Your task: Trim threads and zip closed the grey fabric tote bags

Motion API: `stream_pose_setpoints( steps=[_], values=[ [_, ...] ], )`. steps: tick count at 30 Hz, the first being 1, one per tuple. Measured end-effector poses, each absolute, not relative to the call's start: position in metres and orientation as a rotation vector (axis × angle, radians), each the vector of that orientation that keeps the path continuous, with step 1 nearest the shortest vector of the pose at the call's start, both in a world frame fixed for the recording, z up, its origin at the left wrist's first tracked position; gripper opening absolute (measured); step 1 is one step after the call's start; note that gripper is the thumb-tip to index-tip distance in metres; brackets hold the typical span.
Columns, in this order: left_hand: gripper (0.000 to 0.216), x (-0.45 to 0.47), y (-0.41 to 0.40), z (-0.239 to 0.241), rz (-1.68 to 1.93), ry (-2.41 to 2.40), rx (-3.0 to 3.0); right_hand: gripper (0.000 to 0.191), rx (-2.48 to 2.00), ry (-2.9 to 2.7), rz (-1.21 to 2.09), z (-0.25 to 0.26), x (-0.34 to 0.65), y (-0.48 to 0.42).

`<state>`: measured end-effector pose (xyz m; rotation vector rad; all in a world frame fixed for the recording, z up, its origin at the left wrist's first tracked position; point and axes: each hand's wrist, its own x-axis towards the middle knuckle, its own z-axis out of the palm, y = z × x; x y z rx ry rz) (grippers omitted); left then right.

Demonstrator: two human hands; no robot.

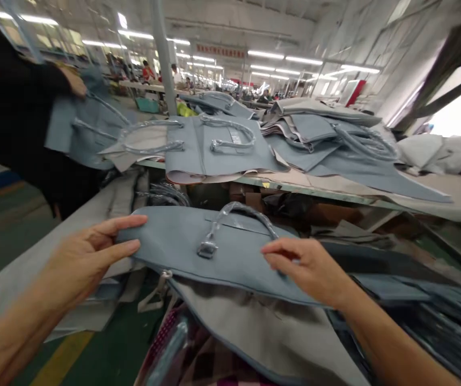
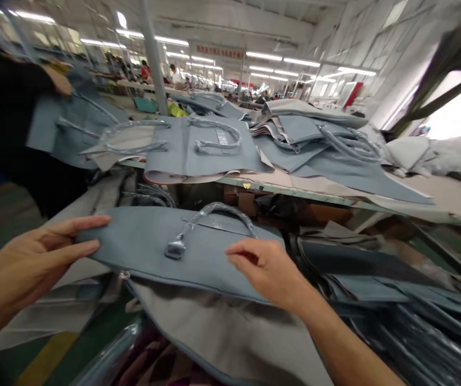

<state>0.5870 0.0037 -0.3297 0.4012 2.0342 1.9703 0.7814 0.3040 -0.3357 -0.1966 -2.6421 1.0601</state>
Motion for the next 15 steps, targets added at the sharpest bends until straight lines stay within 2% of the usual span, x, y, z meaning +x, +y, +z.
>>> stream_pose_setpoints(
  steps=[3, 6, 8, 12, 15],
  values=[
    [0.031, 0.592, 0.015, -0.312, 1.913, 2.185, 0.719, 0.02, 0.043, -2.739, 1.203, -0.344, 0.77, 0.265],
    [0.04, 0.597, 0.028, -0.296, 1.725, 2.387, 1.022, 0.016, 0.203, -2.709, 1.226, -0.344, 0.761, 0.239],
    [0.043, 0.601, 0.039, -0.287, 1.57, 2.53, 1.218, 0.022, 0.221, -2.645, 1.031, -0.342, 0.757, 0.228],
    [0.033, 0.613, 0.066, -0.264, 1.308, 2.765, 1.604, 0.041, 0.127, -2.421, 0.516, -0.339, 0.756, 0.222],
    [0.029, 0.63, 0.091, -0.239, 1.128, 2.852, 1.947, 0.046, 0.01, -2.262, 0.394, -0.331, 0.76, 0.228]
  ],
)
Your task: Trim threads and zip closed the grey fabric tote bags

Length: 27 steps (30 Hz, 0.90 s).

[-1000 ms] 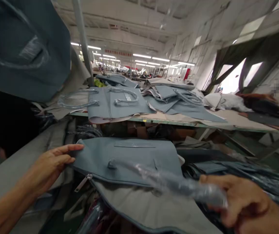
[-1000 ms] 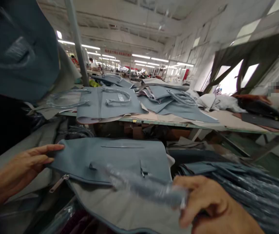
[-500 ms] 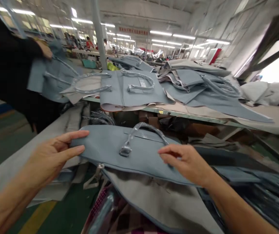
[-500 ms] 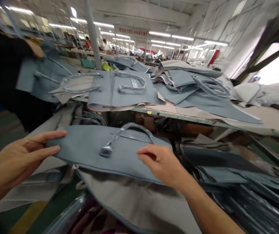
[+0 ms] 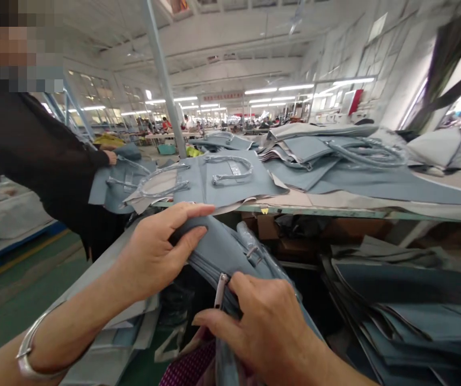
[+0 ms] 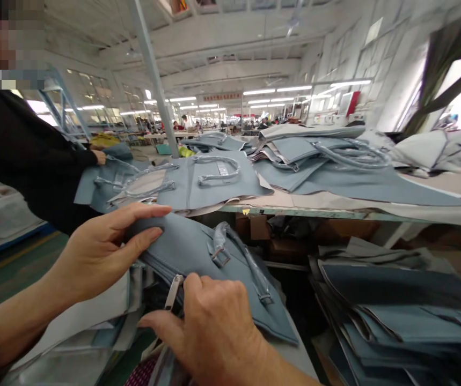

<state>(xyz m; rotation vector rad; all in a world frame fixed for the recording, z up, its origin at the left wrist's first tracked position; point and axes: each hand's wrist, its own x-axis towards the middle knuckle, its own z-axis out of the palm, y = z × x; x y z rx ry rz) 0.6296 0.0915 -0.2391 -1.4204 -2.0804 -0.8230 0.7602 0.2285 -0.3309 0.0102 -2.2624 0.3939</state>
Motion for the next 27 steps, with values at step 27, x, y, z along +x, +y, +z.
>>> stream_pose_setpoints(
  steps=[27],
  values=[
    [0.023, 0.663, 0.117, -0.166, -0.528, -1.93, -1.44, 0.042, 0.176, -2.403, 1.758, -0.298, 0.797, 0.296]
  ],
)
